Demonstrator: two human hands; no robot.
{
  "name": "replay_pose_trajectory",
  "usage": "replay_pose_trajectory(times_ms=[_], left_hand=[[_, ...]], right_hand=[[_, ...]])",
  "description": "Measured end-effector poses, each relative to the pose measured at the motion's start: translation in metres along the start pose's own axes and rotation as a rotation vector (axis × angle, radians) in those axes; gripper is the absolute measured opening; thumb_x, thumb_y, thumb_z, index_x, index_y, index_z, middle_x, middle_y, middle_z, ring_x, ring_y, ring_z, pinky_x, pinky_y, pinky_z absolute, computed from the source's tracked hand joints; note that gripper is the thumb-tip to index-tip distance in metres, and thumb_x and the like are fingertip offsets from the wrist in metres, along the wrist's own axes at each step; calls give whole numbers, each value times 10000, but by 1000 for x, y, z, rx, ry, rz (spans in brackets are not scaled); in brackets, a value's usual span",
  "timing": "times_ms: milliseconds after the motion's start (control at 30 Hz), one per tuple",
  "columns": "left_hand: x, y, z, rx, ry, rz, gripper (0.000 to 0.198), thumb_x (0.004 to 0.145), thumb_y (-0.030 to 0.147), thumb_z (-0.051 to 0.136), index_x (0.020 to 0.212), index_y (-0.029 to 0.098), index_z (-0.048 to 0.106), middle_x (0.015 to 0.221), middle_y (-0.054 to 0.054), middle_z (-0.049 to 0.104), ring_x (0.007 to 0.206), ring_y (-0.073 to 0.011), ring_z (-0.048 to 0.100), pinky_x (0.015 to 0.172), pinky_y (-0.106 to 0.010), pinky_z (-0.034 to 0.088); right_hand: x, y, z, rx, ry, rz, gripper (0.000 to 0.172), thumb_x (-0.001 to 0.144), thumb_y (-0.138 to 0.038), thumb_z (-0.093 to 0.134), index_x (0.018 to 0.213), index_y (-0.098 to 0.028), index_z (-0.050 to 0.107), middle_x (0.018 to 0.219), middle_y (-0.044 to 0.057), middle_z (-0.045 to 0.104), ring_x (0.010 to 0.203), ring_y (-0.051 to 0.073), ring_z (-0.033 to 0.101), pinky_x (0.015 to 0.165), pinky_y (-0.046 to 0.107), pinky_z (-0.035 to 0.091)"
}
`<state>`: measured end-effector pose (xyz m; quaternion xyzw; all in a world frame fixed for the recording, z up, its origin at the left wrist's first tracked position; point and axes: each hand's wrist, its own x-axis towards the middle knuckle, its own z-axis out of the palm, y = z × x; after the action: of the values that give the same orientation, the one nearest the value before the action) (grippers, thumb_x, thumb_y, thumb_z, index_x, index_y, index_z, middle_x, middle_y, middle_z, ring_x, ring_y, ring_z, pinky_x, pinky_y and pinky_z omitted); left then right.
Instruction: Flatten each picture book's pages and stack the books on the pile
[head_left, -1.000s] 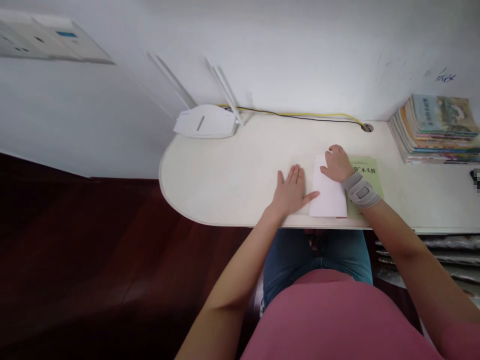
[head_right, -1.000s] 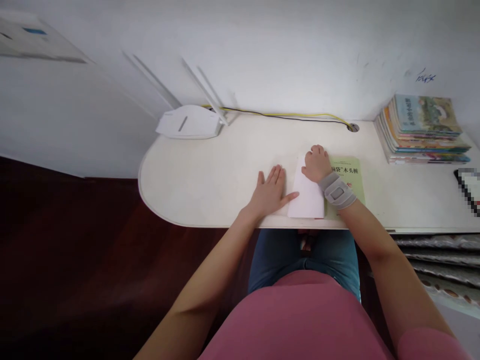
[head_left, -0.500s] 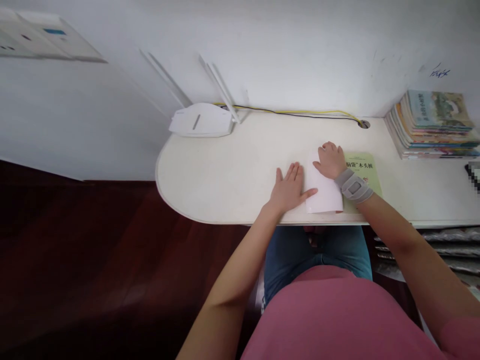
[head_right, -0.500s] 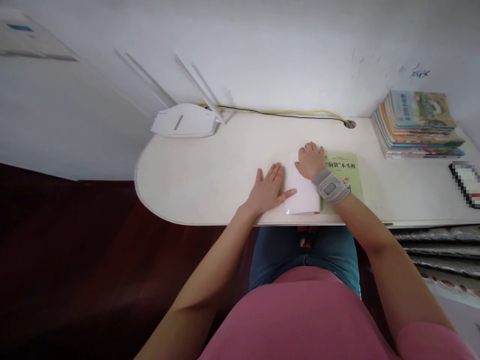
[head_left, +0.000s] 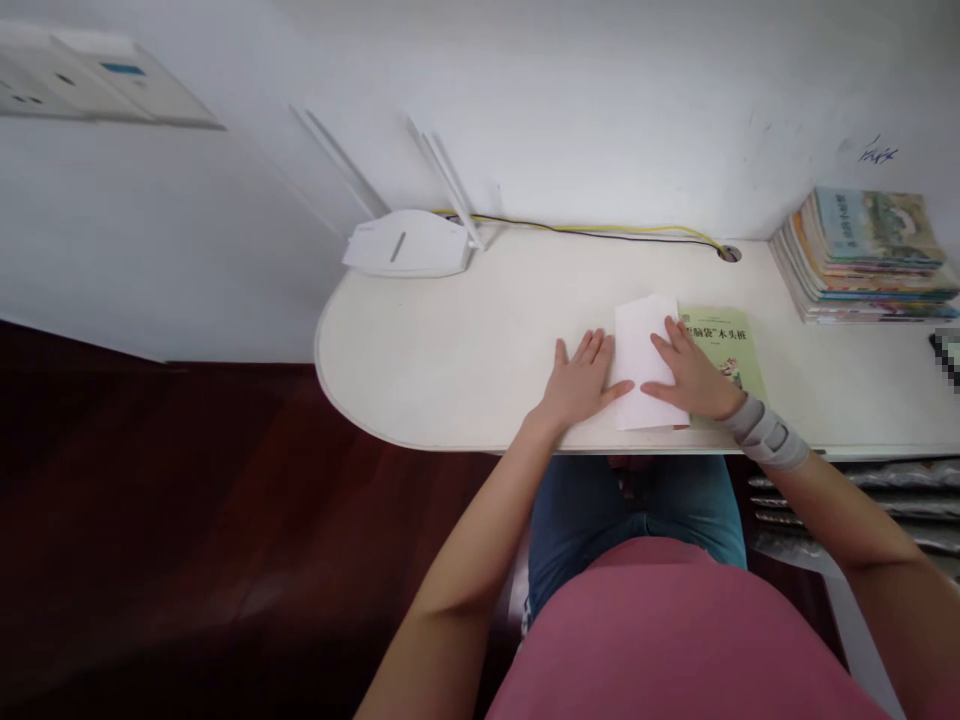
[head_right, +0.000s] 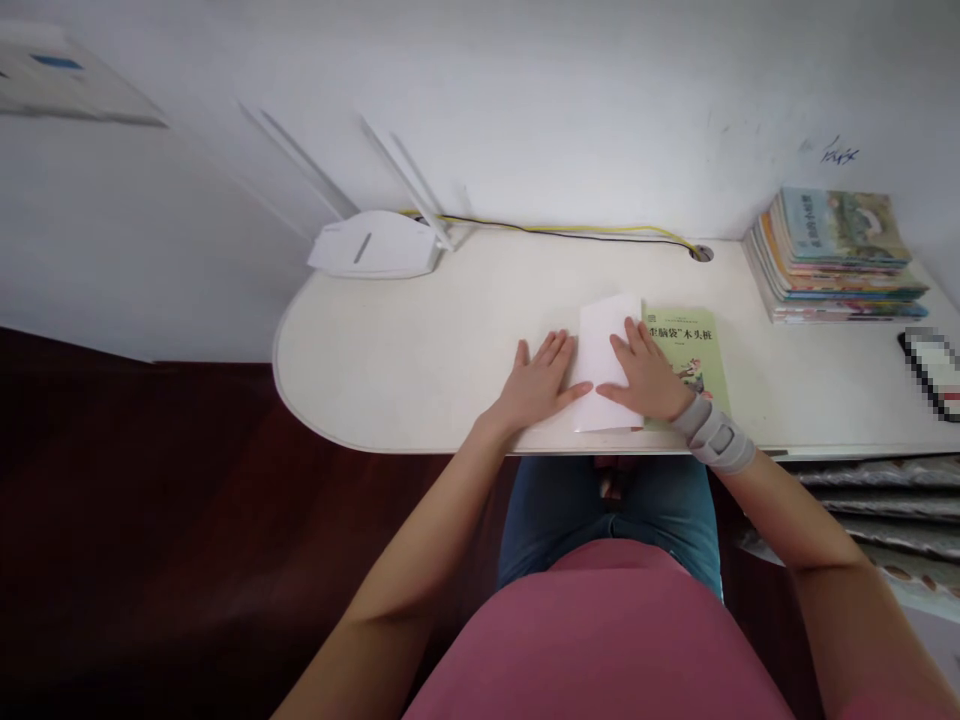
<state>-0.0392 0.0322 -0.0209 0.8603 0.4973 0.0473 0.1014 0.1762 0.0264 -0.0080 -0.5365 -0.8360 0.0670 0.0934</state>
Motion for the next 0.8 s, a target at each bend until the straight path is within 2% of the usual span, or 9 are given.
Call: replay_pose_trajectory(times_ms=[133, 267, 400, 500, 600, 667, 733, 800], left_hand=[[-1, 2, 0, 7, 10, -6, 843, 887, 684, 188, 1496, 102, 161, 1549, -187, 195, 1437, -320, 162, 1125, -609, 111], [-1, 1, 2, 21, 11, -4, 824, 897, 667, 169, 1496, 101, 173, 1550, -177, 198, 1441, -305, 150, 1133, -591, 111], [1, -2, 2, 22, 3, -8, 751, 933, 602, 145, 1493, 101, 181, 1550, -174, 198, 1442, -297, 150, 1128, -601, 108], [-1, 4, -4, 20, 31, -54, 703, 951, 555, 190, 1485, 98, 210, 1546, -174, 210, 1439, -300, 160, 1133, -591, 126], [-12, 26, -11, 49, 173, -68, 605, 971, 467, 251, 1466, 120, 280, 1538, -155, 244, 1441, -294, 144, 1148, -582, 89], [-21, 49, -10, 61, 244, 74, 523, 983, 388, 265, 1438, 145, 348, 1522, -130, 295, 1439, -263, 155, 1169, -538, 95], [-28, 70, -3, 60, 251, 255, 486, 985, 348, 287, 1392, 118, 419, 1500, -139, 338, 1424, -248, 209, 1170, -455, 198], [-33, 81, 8, 73, 267, 322, 477, 984, 343, 316, 1345, 68, 463, 1468, -175, 382, 1401, -257, 269, 1140, -407, 291]], right_hand=[[-6, -8, 6, -59, -1, -10, 748, 831, -441, 557, 1409, -17, 344, 1537, 265, 159, 1428, 392, 100, 1101, 561, 235], [0, -29, 10, -75, 39, 4, 696, 852, -422, 523, 1364, 30, 394, 1516, 298, 189, 1418, 412, 124, 1093, 566, 252], [-1, -41, 13, -44, 86, 19, 584, 905, -348, 419, 1372, 4, 407, 1522, 253, 227, 1431, 367, 115, 1113, 550, 229], [4, -24, 5, 41, 98, -18, 541, 934, -342, 349, 1397, -68, 403, 1522, 192, 281, 1438, 290, 156, 1128, 521, 238], [20, 11, -6, 143, 216, 28, 533, 964, -384, 261, 1403, -124, 411, 1524, 138, 303, 1437, 223, 184, 1141, 479, 245], [32, 32, -9, 222, 266, 55, 547, 970, -416, 221, 1399, -140, 418, 1515, 126, 324, 1419, 195, 242, 1141, 458, 259], [41, 44, -6, 296, 243, 37, 579, 966, -454, 208, 1394, -128, 422, 1502, 136, 346, 1404, 185, 280, 1140, 439, 268], [45, 48, 3, 336, 210, 5, 625, 951, -501, 230, 1395, -102, 416, 1500, 159, 343, 1402, 197, 286, 1140, 434, 269]])
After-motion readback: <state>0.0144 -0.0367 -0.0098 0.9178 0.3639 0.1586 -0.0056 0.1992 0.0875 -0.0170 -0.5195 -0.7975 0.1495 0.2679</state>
